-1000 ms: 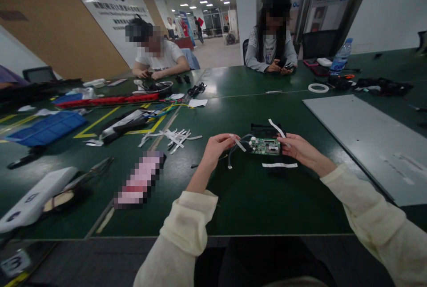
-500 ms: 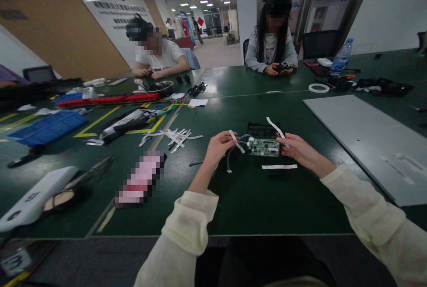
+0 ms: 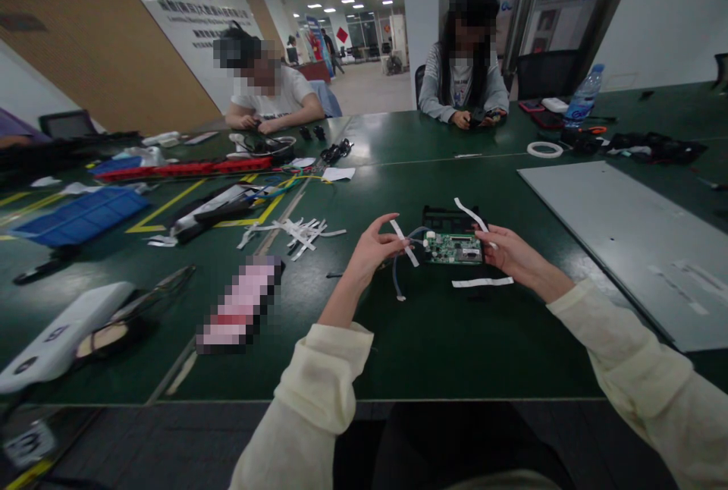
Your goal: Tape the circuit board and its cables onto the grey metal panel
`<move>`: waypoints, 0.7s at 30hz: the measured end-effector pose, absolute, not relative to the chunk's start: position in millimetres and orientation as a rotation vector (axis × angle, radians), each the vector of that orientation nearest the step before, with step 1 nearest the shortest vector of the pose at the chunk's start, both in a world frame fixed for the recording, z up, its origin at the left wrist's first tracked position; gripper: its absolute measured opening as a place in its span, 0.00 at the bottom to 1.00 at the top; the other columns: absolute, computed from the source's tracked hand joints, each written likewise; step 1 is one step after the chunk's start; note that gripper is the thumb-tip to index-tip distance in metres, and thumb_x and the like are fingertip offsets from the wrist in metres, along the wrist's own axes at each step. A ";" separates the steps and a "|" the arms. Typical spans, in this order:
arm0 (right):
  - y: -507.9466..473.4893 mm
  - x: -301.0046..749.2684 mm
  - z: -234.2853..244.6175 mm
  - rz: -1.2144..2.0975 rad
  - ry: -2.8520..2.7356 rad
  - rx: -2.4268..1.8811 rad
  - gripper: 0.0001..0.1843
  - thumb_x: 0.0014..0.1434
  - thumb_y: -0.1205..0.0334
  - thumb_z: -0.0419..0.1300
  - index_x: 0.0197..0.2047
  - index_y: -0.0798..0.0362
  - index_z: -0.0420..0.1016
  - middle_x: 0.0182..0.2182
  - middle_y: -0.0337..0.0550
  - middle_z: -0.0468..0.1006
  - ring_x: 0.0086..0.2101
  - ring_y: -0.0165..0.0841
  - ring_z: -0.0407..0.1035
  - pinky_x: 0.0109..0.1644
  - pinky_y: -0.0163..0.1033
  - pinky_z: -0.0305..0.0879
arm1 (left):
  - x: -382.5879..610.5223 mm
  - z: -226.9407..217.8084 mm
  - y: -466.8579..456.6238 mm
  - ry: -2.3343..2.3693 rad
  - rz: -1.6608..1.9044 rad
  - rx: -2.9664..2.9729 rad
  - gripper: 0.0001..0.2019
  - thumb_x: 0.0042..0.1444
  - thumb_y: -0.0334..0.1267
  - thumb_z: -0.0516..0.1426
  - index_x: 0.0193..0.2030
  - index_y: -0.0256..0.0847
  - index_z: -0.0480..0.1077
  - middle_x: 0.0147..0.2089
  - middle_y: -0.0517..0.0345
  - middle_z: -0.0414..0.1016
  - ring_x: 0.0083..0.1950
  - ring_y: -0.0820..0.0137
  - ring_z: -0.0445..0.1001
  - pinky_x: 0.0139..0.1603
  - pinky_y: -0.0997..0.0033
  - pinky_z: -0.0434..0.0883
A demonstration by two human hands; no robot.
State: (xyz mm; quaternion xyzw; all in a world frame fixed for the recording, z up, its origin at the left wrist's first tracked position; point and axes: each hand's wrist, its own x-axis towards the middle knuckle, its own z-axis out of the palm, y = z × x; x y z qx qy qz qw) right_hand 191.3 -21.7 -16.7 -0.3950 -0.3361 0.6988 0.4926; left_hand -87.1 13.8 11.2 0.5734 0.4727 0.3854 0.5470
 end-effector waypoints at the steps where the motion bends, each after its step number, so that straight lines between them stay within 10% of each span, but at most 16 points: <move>1: -21.7 191.5 -17.0 1.701 -0.812 -0.957 0.12 0.52 0.64 0.66 0.42 0.50 0.76 0.35 0.38 0.79 0.31 0.25 0.74 0.31 0.28 0.71 | -87.4 11.7 13.7 1.101 0.891 1.329 0.35 0.47 0.35 0.65 0.62 0.44 0.59 0.35 0.56 0.80 0.36 0.69 0.78 0.38 0.70 0.73; 21: -29.9 185.4 -11.8 1.832 -1.046 -0.934 0.15 0.55 0.61 0.64 0.46 0.52 0.73 0.42 0.43 0.77 0.37 0.29 0.73 0.38 0.34 0.73 | -92.2 18.9 9.4 0.907 0.765 0.962 0.19 0.52 0.32 0.63 0.52 0.36 0.70 0.45 0.46 0.78 0.41 0.66 0.78 0.42 0.67 0.75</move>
